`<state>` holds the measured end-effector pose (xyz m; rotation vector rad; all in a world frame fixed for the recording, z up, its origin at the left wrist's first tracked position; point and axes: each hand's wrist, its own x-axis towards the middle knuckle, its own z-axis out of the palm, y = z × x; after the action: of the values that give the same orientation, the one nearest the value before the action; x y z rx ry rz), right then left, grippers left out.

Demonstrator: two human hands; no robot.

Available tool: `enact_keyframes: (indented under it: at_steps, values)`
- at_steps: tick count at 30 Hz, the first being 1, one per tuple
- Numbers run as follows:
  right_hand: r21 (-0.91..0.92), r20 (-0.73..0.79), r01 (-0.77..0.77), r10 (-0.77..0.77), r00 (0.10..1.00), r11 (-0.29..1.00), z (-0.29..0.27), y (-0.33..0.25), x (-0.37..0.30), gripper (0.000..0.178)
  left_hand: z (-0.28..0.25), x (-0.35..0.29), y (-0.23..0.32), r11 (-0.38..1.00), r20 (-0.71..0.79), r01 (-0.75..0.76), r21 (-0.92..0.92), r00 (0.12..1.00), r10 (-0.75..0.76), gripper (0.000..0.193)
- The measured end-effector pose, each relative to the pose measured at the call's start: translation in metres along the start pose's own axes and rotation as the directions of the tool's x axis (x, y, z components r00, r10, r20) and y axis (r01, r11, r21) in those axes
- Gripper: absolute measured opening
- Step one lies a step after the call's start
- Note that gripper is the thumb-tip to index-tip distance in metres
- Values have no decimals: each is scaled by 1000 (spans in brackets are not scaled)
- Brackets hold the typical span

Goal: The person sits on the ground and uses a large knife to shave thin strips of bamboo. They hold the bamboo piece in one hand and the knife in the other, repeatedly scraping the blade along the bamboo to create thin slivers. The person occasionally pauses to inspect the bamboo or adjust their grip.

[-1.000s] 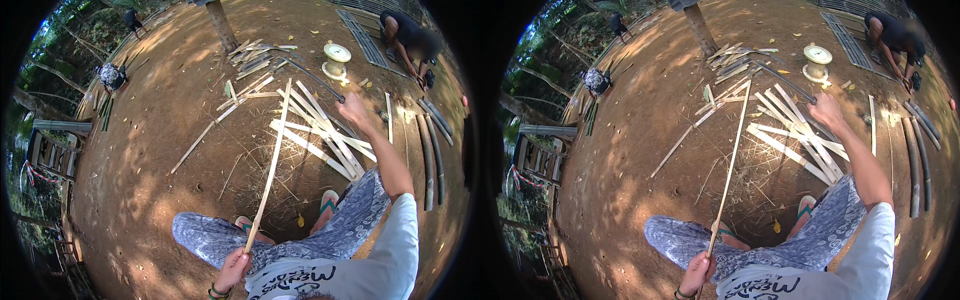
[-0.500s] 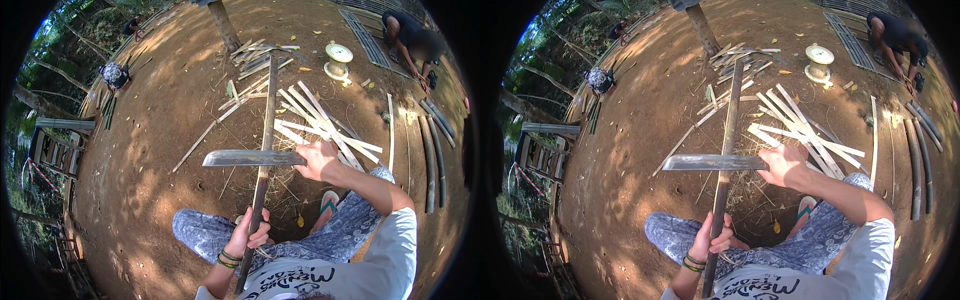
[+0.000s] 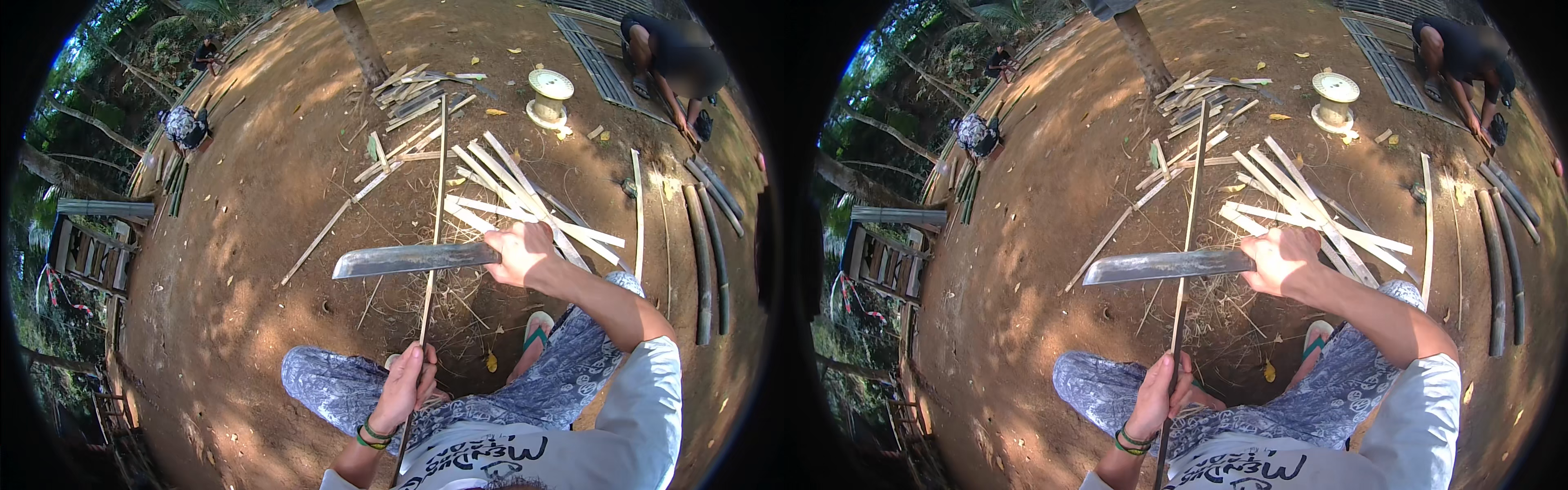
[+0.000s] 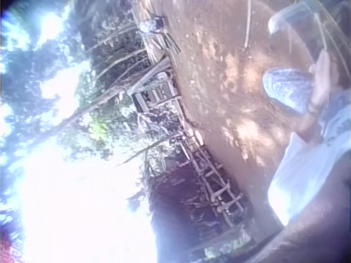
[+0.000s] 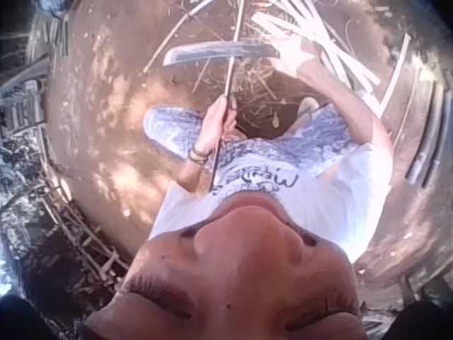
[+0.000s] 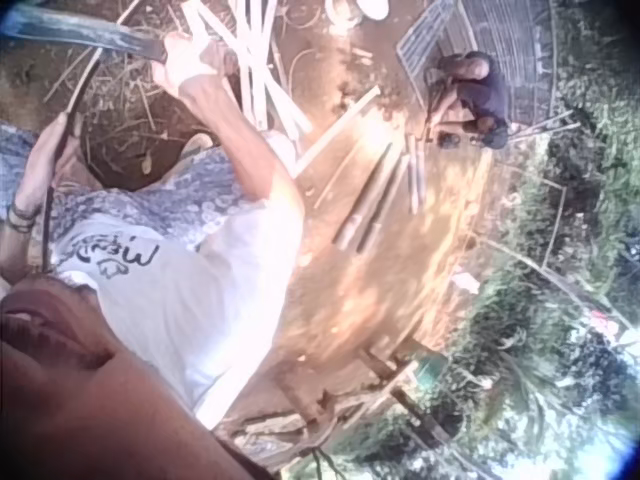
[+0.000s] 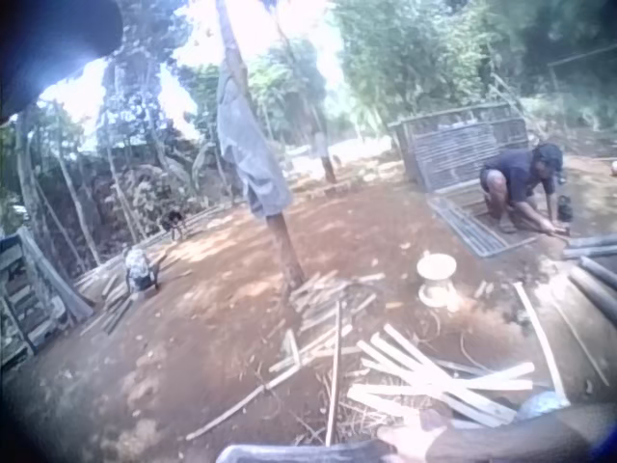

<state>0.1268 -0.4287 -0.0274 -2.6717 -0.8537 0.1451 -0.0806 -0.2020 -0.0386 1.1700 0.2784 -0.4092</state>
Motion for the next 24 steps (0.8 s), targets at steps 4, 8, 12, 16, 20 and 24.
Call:
enact_keyframes:
  at_steps: [4,8,12,16,20,24]
  values:
    - [52,-174,-106,113,978,993,0,15,7,28,-7,-12,-9,1000,18,-8,9,1000,8,41]
    - [-35,60,84,-81,995,996,17,-8,-7,31,-9,-3,-10,999,3,0,44,1000,0,42]
    - [-52,-429,-73,43,902,996,17,52,16,26,-15,-33,-21,999,51,33,22,998,-34,42]
    - [108,-154,-275,289,945,955,-26,85,44,23,-21,-63,-35,993,53,111,27,992,-112,42]
    - [293,-323,-383,467,823,876,-28,115,51,29,-33,-75,-42,981,29,29,192,999,-36,34]
    - [321,-412,-137,268,871,937,-18,79,37,27,-23,-34,-35,991,-120,6,132,993,10,14]
